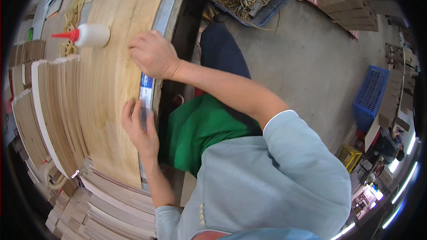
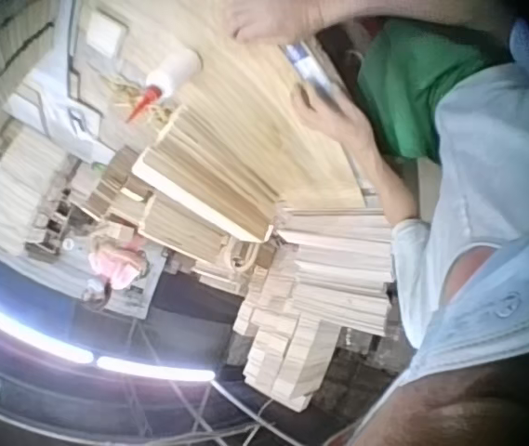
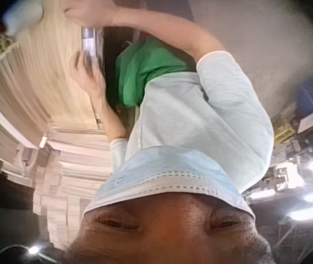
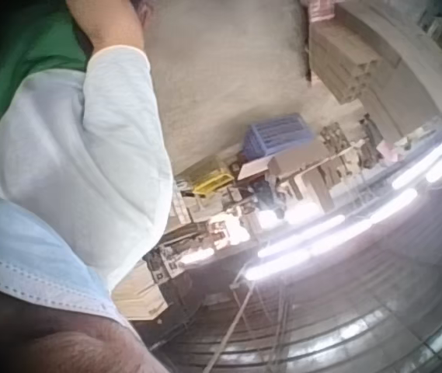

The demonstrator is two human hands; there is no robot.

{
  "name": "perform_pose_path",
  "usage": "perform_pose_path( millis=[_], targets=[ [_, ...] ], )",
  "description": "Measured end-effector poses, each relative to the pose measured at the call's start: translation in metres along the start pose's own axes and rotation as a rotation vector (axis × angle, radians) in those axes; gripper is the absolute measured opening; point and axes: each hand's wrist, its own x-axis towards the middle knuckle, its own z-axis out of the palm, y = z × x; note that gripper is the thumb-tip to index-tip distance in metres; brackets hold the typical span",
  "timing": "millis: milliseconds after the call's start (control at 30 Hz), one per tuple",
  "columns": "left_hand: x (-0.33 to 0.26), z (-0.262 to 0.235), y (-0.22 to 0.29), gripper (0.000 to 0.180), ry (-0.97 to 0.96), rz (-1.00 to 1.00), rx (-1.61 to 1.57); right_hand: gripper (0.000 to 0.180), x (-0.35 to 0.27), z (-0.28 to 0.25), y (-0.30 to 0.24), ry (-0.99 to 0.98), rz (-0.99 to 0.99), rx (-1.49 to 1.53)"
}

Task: The recorder applies glue to wooden planks and assembles them into rectangular boxes, occasionally moving stacks of wood components.

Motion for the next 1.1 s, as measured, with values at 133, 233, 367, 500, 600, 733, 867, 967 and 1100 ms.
perform_pose_path(
  millis=[133,233,367,500,600,733,867,967,1100],
  targets=[
    [0.030,-0.002,0.029,0.035,0.007,0.114,0.053,0.013,-0.001,-0.009,0.013,0.015,0.058,0.083],
    [0.058,0.008,0.060,0.034,0.001,0.076,0.062,0.012,-0.007,-0.022,0.020,0.033,0.206,0.483],
    [0.101,0.034,0.076,0.038,0.014,0.097,0.106,0.008,-0.020,-0.106,0.076,0.217,0.540,0.660],
    [0.159,0.067,0.103,0.049,-0.061,0.178,0.225,0.017,-0.115,-0.155,0.238,0.507,1.259,0.489],
    [0.200,0.103,0.122,0.059,-0.150,0.216,0.300,0.021,-0.230,-0.146,0.378,0.500,1.427,0.094],
    [0.213,0.135,0.121,0.064,-0.151,0.190,0.474,0.034,-0.249,-0.144,0.497,0.116,1.478,-0.392],
    [0.213,0.136,0.102,0.075,-0.174,0.213,0.389,0.043,-0.246,-0.101,0.558,-0.175,1.460,-0.528],
    [0.211,0.137,0.107,0.085,-0.272,0.158,0.492,0.036,-0.260,-0.085,0.590,-0.297,1.434,-0.626],
    [0.212,0.145,0.105,0.079,-0.167,0.210,0.583,0.025,-0.268,-0.094,0.602,-0.377,1.312,-0.682]
  ],
)
